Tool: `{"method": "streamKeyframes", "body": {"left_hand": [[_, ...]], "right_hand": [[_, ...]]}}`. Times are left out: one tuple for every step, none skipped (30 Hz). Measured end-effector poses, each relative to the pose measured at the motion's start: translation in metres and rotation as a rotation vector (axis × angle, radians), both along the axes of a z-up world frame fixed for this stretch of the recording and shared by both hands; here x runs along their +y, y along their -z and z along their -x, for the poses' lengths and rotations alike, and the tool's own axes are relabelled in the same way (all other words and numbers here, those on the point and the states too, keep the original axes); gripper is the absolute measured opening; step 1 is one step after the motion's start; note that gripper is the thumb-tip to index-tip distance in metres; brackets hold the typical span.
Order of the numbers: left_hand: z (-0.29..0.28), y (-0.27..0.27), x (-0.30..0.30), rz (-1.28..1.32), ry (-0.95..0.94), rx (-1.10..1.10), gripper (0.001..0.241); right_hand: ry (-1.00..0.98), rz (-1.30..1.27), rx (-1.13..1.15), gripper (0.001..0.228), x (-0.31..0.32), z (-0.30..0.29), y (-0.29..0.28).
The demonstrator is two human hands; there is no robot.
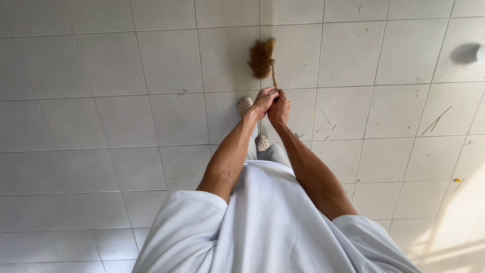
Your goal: Sweeping debris and small balloons off a tiled floor using a handheld broom.
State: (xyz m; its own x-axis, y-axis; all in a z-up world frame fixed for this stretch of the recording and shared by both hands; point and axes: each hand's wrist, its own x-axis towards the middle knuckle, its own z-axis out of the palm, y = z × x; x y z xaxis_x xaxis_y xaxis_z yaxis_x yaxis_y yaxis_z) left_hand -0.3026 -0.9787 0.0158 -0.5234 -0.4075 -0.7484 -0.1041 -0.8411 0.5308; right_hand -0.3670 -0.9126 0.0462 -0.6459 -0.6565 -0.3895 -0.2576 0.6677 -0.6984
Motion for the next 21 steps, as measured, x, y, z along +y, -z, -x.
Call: {"method": "streamKeyframes", "body": {"left_hand": [[-0.001,-0.005,-0.004,-0.003,0.000,0.003,0.031],[-0.003,-0.009,-0.011,0.008,-0.009,0.044,0.032],[-0.005,-0.014,-0.017,0.019,-0.017,0.085,0.033],[-0.009,-0.013,-0.022,0.021,-0.019,0.087,0.033],[-0.013,-0.013,-0.025,0.022,-0.045,0.139,0.033],[-0.018,-0.013,-0.032,0.032,-0.074,0.191,0.033],[-0.022,-0.018,-0.032,0.042,-0.077,0.193,0.033],[-0.026,-0.022,-0.037,0.070,-0.094,0.174,0.035],[-0.031,-0.027,-0.042,0.097,-0.112,0.155,0.037],[-0.036,-0.032,-0.045,0.103,-0.114,0.154,0.037],[-0.041,-0.036,-0.048,0.095,-0.158,0.154,0.039],[-0.043,-0.040,-0.056,0.091,-0.202,0.156,0.041],[-0.041,-0.039,-0.065,0.100,-0.204,0.155,0.041],[-0.043,-0.039,-0.071,0.129,-0.232,0.118,0.045],[-0.044,-0.038,-0.077,0.159,-0.259,0.080,0.049],[-0.043,-0.031,-0.081,0.162,-0.261,0.077,0.049],[-0.041,-0.025,-0.085,0.197,-0.309,0.028,0.054],[-0.038,-0.018,-0.093,0.234,-0.359,-0.022,0.059],[-0.036,-0.021,-0.099,0.239,-0.360,-0.026,0.059],[-0.031,-0.023,-0.106,0.270,-0.356,-0.124,0.061],[-0.026,-0.024,-0.115,0.299,-0.352,-0.221,0.064]], "right_hand": [[0.000,-0.003,0.003,0.030,-0.005,0.001,-0.004],[0.011,0.025,-0.018,0.031,-0.012,0.001,-0.008],[0.021,0.054,-0.040,0.032,-0.018,0.001,-0.012],[0.020,0.056,-0.037,0.032,-0.020,-0.001,-0.012],[-0.023,0.082,-0.013,0.032,-0.022,-0.003,-0.013],[-0.068,0.116,0.010,0.032,-0.025,-0.005,-0.012],[-0.073,0.126,0.012,0.032,-0.029,-0.007,-0.013],[-0.088,0.156,0.030,0.036,-0.038,-0.011,-0.013],[-0.102,0.186,0.048,0.039,-0.046,-0.014,-0.013],[-0.104,0.191,0.046,0.039,-0.052,-0.018,-0.020],[-0.106,0.174,0.023,0.038,-0.057,-0.021,-0.027],[-0.108,0.162,0.000,0.037,-0.067,-0.022,-0.034],[-0.111,0.171,-0.001,0.037,-0.078,-0.020,-0.034],[-0.125,0.160,-0.024,0.036,-0.086,-0.020,-0.034],[-0.139,0.150,-0.046,0.036,-0.094,-0.020,-0.034],[-0.140,0.153,-0.050,0.036,-0.100,-0.019,-0.029],[-0.195,0.204,0.007,0.035,-0.106,-0.016,-0.024],[-0.251,0.257,0.062,0.035,-0.116,-0.012,-0.018],[-0.252,0.262,0.057,0.035,-0.125,-0.011,-0.019],[-0.264,0.300,-0.008,0.035,-0.136,-0.008,-0.020],[-0.275,0.339,-0.074,0.036,-0.148,-0.004,-0.020]]}}
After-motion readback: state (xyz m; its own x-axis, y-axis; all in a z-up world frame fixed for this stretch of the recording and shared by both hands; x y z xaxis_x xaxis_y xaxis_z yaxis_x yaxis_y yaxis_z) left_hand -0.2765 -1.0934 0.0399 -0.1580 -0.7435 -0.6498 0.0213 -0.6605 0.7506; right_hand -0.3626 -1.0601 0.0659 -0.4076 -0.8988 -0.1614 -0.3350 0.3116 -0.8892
